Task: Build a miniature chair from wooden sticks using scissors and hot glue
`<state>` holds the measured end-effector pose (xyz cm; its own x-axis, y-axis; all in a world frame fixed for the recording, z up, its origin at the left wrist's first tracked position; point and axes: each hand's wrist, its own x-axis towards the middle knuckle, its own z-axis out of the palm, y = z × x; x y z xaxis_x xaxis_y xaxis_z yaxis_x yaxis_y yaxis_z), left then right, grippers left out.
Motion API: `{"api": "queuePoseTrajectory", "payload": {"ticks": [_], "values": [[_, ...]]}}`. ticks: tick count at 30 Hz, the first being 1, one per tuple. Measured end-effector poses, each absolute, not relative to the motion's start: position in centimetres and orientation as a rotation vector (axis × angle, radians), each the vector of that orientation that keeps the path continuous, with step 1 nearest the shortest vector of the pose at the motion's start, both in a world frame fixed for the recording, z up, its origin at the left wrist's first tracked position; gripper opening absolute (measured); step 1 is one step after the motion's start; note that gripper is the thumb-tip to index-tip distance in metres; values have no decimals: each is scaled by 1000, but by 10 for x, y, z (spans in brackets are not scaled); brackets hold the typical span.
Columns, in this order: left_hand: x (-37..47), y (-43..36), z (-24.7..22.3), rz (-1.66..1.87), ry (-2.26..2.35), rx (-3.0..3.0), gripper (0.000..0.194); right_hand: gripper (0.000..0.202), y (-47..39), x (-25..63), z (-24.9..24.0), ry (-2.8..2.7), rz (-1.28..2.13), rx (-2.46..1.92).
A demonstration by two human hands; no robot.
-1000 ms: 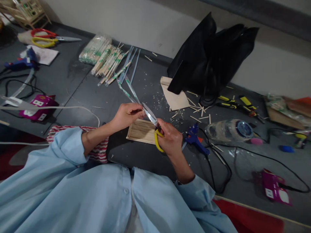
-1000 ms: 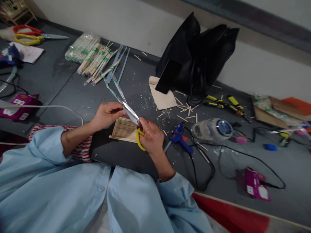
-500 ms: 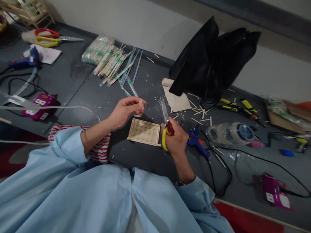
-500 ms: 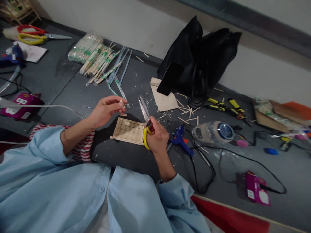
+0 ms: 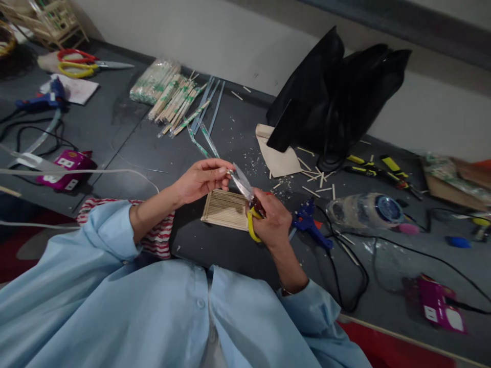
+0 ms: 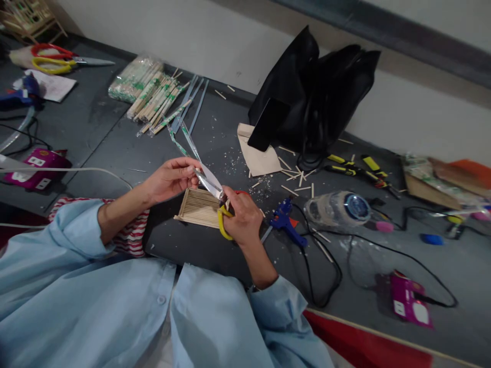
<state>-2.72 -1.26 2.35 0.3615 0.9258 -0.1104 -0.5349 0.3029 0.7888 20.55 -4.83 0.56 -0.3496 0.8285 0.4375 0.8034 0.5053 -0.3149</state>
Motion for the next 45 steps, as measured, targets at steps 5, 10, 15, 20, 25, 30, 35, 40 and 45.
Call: {"api": "queuePoseTrajectory", "payload": {"ticks": [5,10,15,20,25,30,35,40,45], "values": [[-25,-13,19,1066,603,738,20,41,-49,205,5,-2229,15,-1319],[-23,-13,18,1040,568,696,21,39,-50,205,5,-2235,92,-1350],[-23,-13,17,1031,578,718,18,40,-49,207,4,-2252,111,-1339],[-22,-14,18,1032,560,659,20,38,-51,206,7,-2269,53,-1372],[-27,-10,22,1092,600,712,17,34,-49,204,11,-2212,109,-1497],[-38,6,19,1294,749,836,12,37,-33,217,17,-2012,104,-1865],[-43,13,16,1313,837,896,11,42,-26,229,26,-1935,161,-2139],[-42,11,16,1292,791,899,17,39,-28,226,26,-2063,146,-2221],[-40,10,14,1342,792,1016,17,42,-31,230,25,-2241,21,-2189]]}}
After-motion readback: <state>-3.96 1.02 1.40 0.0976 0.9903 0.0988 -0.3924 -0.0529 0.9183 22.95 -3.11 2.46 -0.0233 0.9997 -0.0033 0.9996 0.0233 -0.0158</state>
